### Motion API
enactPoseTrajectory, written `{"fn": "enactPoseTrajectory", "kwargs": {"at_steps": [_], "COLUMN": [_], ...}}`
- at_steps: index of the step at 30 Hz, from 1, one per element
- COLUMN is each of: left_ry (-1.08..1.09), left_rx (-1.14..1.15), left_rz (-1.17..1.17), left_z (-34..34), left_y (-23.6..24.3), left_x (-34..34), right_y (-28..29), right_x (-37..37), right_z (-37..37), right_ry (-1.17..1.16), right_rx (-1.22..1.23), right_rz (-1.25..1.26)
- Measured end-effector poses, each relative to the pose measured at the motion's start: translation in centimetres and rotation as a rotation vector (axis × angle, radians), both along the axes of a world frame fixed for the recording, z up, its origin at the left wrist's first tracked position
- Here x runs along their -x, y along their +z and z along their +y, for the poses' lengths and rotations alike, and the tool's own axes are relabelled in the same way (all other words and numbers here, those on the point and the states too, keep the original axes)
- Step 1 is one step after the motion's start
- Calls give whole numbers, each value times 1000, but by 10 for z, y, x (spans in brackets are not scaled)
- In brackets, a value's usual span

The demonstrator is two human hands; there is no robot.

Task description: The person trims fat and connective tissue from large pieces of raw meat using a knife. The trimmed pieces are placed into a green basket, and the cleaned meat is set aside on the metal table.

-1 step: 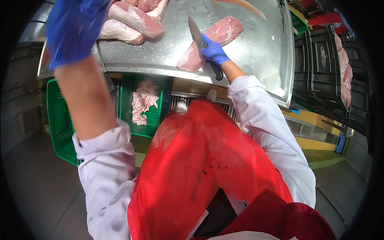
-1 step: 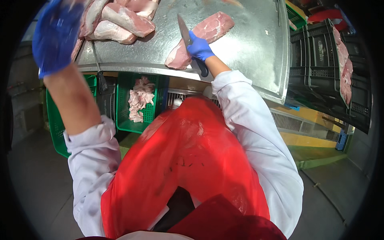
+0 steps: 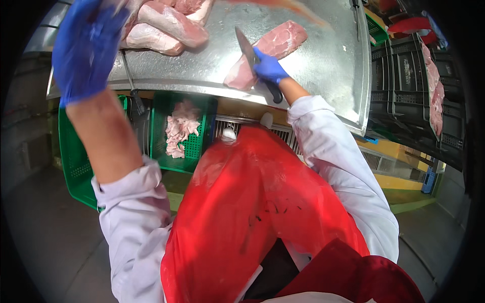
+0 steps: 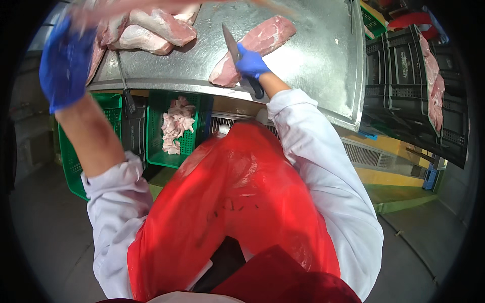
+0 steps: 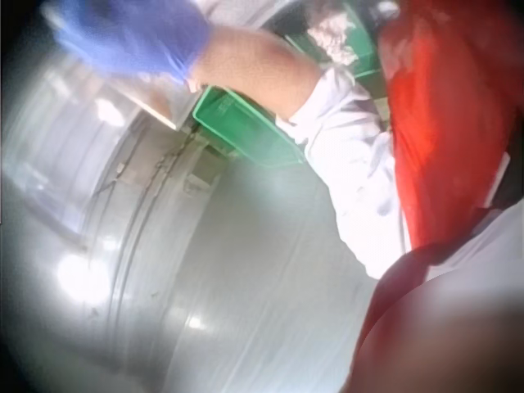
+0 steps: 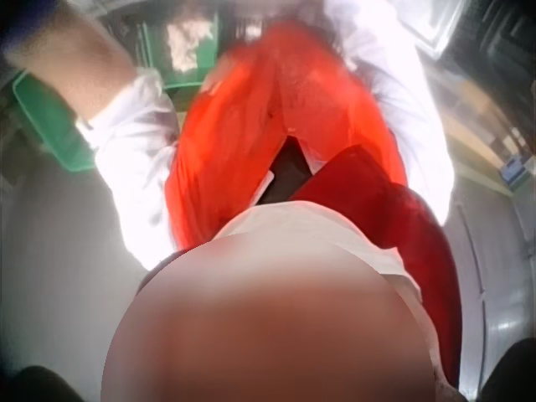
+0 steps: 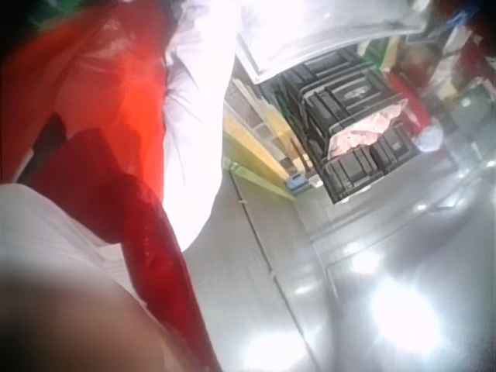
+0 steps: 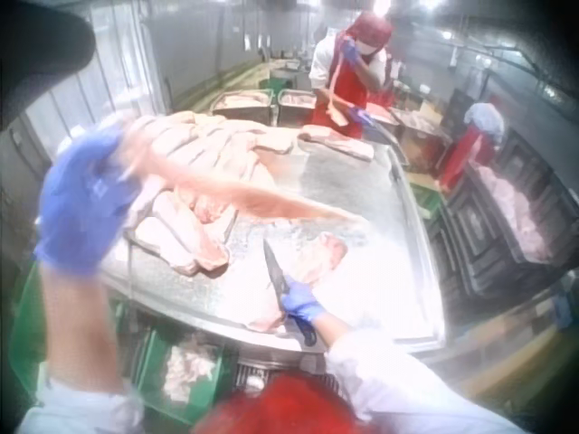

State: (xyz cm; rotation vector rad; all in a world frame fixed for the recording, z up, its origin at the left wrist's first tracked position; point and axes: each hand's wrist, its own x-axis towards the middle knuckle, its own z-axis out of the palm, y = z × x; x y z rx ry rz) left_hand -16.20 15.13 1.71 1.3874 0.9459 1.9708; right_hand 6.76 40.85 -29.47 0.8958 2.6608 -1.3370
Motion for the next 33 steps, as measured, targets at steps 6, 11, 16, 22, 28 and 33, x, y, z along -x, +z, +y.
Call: {"fn": "enactPoseTrajectory", "kwargs": {"at_steps": [6,11,16,22,28,33], "left_ry": [617,647,592,493,545,699], "left_rx": [1018,1066,1151,1382,1304,1277], "left_rz": [272,865,826,736,512,132], "left_z": [-168,-94,110,128,109,93], "left_y": [-80,-226,-277,-335,-367,-331], "left_x": [-46,-79,-123,-76,-66,-84], "right_y": [102,125,74,31,23,64], "right_x": [-145,-208,-136,-48,-19,-84], "right_z": [-84,-67,-15,-21,-26,-20], "right_ry": [-33,-115,-303,-289,227,348], "right_rx": [607,865,448,465,390,545], "right_rz": [-237,-7,222,207,17,-144]}}
